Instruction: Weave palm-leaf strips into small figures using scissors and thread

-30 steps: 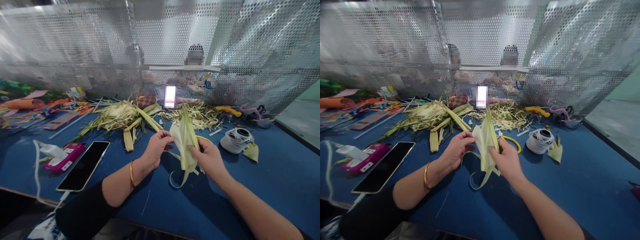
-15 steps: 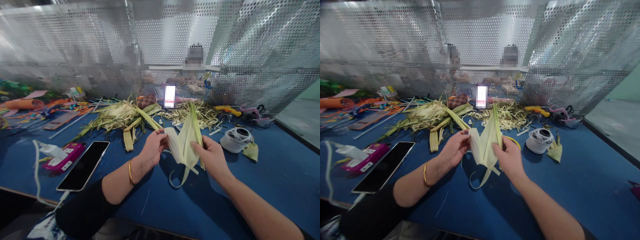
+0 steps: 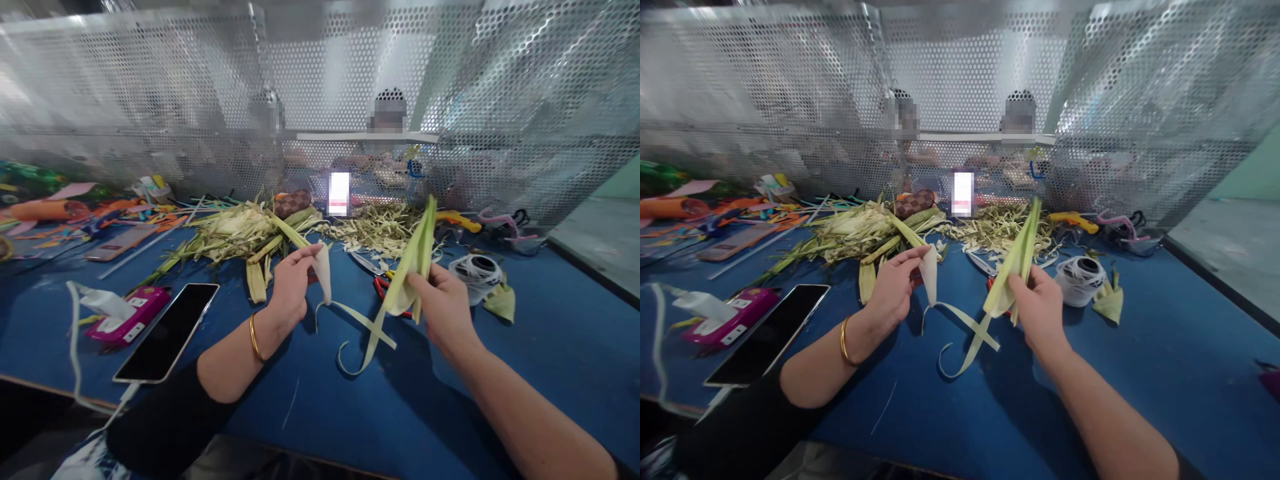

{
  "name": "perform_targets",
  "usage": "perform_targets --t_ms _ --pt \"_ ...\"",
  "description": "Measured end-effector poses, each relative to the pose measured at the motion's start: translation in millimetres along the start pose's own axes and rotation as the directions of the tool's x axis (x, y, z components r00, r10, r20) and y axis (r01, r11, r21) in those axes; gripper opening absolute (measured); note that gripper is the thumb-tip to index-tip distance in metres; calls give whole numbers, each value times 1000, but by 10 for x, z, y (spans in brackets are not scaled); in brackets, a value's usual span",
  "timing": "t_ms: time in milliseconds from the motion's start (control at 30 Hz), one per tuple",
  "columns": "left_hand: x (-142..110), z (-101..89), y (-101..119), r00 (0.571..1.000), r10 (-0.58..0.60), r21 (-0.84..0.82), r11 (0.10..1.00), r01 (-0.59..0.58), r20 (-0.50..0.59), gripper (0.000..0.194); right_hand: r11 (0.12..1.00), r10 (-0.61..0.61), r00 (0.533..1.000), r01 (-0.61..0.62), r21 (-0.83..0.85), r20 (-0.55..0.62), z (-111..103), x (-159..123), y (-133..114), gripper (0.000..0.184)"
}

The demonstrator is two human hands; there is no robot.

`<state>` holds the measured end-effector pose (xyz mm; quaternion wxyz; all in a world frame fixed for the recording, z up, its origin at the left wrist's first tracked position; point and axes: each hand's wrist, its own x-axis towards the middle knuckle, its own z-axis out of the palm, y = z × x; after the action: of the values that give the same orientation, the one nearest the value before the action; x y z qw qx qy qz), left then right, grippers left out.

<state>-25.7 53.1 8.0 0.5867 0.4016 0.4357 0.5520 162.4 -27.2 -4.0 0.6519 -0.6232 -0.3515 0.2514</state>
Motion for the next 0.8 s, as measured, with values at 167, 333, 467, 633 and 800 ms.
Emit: perform_targets --t_ms 167,333,467,633,800 --pt "-167 45 77 962 35 116 991 -68 269 22 997 -4 992 -5 75 126 47 -131 -89 21" --pt "-443 141 52 811 -84 171 985 -20 579 31 921 -231 876 337 -193 424 161 -400 -124 12" --pt "-458 159 24 905 -106 94 993 74 412 27 838 -334 808 490 -238 485 128 -423 -148 13" --pt "-368 121 79 921 -146 -53 983 176 361 28 937 -202 899 293 -189 389 85 -257 -121 28" --pt "-384 123 87 894 -226 -65 961 271 387 26 995 -30 779 83 -55 627 164 -262 -124 27"
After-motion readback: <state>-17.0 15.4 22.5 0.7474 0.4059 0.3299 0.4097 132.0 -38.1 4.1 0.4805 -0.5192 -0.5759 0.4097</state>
